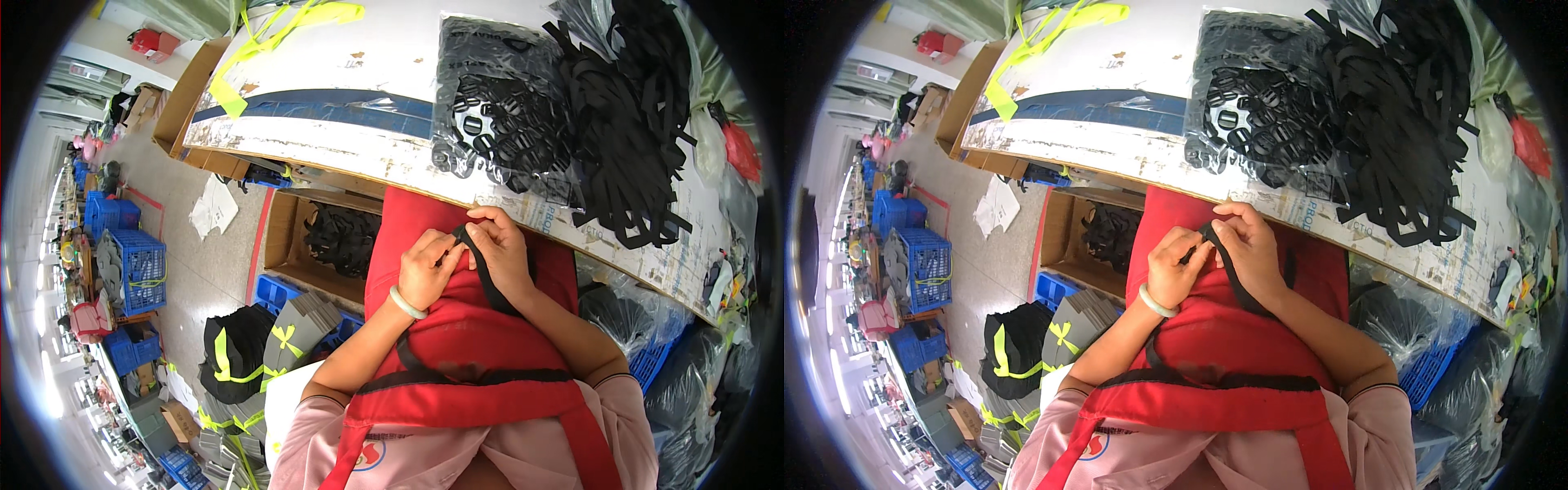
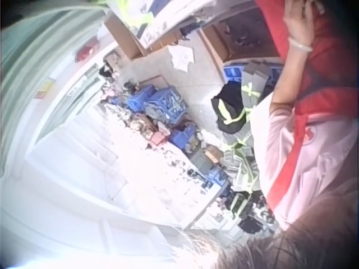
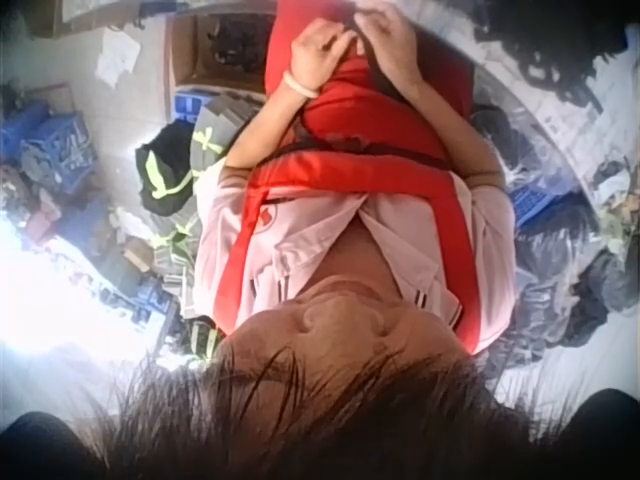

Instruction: The recorder is threading plastic buckles onto black nylon straps at a factory workstation.

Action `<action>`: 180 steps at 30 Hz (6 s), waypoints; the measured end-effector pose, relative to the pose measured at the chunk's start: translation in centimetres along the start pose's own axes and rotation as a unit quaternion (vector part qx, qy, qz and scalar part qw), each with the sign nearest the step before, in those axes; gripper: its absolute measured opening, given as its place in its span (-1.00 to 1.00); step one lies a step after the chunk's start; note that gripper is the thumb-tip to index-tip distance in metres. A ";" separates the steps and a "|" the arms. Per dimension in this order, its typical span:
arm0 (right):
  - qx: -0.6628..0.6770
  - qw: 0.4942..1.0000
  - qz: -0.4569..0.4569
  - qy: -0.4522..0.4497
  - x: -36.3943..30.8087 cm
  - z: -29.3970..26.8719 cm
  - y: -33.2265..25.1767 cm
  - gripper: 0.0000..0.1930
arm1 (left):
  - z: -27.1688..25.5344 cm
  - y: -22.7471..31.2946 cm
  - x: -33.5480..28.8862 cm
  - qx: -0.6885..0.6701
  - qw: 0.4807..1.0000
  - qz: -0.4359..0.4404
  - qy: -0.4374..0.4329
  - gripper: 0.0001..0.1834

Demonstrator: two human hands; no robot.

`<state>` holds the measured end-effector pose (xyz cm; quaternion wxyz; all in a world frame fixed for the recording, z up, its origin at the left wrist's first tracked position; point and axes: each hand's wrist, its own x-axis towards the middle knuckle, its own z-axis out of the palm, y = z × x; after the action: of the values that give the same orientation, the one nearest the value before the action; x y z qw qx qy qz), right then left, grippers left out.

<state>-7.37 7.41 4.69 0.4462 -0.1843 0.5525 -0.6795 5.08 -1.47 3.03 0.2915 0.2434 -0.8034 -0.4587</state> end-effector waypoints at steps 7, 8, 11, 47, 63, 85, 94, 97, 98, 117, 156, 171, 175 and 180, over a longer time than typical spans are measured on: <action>0.004 0.986 0.140 -0.089 0.0 -2.1 -0.8 -0.82 | -0.7 -1.2 0.3 -0.031 0.994 0.094 -0.037 -0.78; 0.021 0.988 0.119 -0.098 -0.1 -2.0 -0.9 -0.83 | -0.7 -0.9 -0.2 -0.210 0.971 -0.094 -0.058 -0.82; 0.062 0.986 0.082 -0.134 0.0 -1.7 -0.9 -0.87 | -0.9 -0.7 -0.3 -0.459 0.820 -0.332 -0.079 -0.83; 0.073 0.958 0.233 -0.151 -0.4 -1.7 -0.7 -0.73 | -2.0 1.7 -1.0 -0.207 0.971 -0.117 -0.013 -0.85; 0.072 0.932 0.245 -0.258 1.0 -1.8 0.1 -0.83 | -4.3 0.2 -0.7 -0.360 0.908 -0.203 -0.064 -0.86; -0.074 0.941 0.098 -0.315 1.2 3.9 0.2 -0.86 | -8.0 0.4 -2.6 -0.342 0.874 -0.318 -0.134 -0.32; -0.079 0.978 0.093 -0.167 -0.9 -2.8 1.4 -0.83 | -4.8 -1.3 -0.3 -0.385 0.787 -0.416 -0.241 -0.56; -0.259 0.933 -0.160 -0.192 -1.4 -3.3 1.3 -0.80 | -3.4 -0.9 -0.1 -0.479 0.678 -0.455 -0.323 -0.62; -0.256 0.930 -0.155 -0.214 -1.7 -3.6 1.0 -0.77 | -2.7 -2.0 -0.3 -0.527 0.639 -0.440 -0.346 -0.67; -0.492 0.812 -0.229 0.213 -1.4 -11.3 -9.3 -0.89 | 0.5 0.8 0.8 -0.498 0.725 -0.398 -0.260 -0.80; 0.084 0.981 0.165 -0.052 -2.0 -0.9 -2.5 -0.78 | -1.2 2.0 0.8 -0.087 0.995 -0.046 0.007 -0.83; 0.095 0.983 0.150 -0.041 -0.7 -1.4 -1.5 -0.80 | -1.5 0.7 1.0 -0.026 0.997 0.062 -0.047 -0.80; 0.028 0.987 0.133 -0.082 -0.7 -1.6 -2.3 -0.85 | -2.8 1.9 1.3 -0.475 0.809 -0.343 -0.043 -0.74; -0.230 0.944 -0.220 -0.082 -0.7 -0.6 -1.2 -0.91 | -2.8 0.9 1.8 -0.472 0.778 -0.407 -0.080 -0.73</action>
<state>-7.94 8.30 5.70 0.2747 -0.4540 0.6011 -0.5976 5.61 -3.91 5.42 0.0902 0.3421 -0.3331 -0.8740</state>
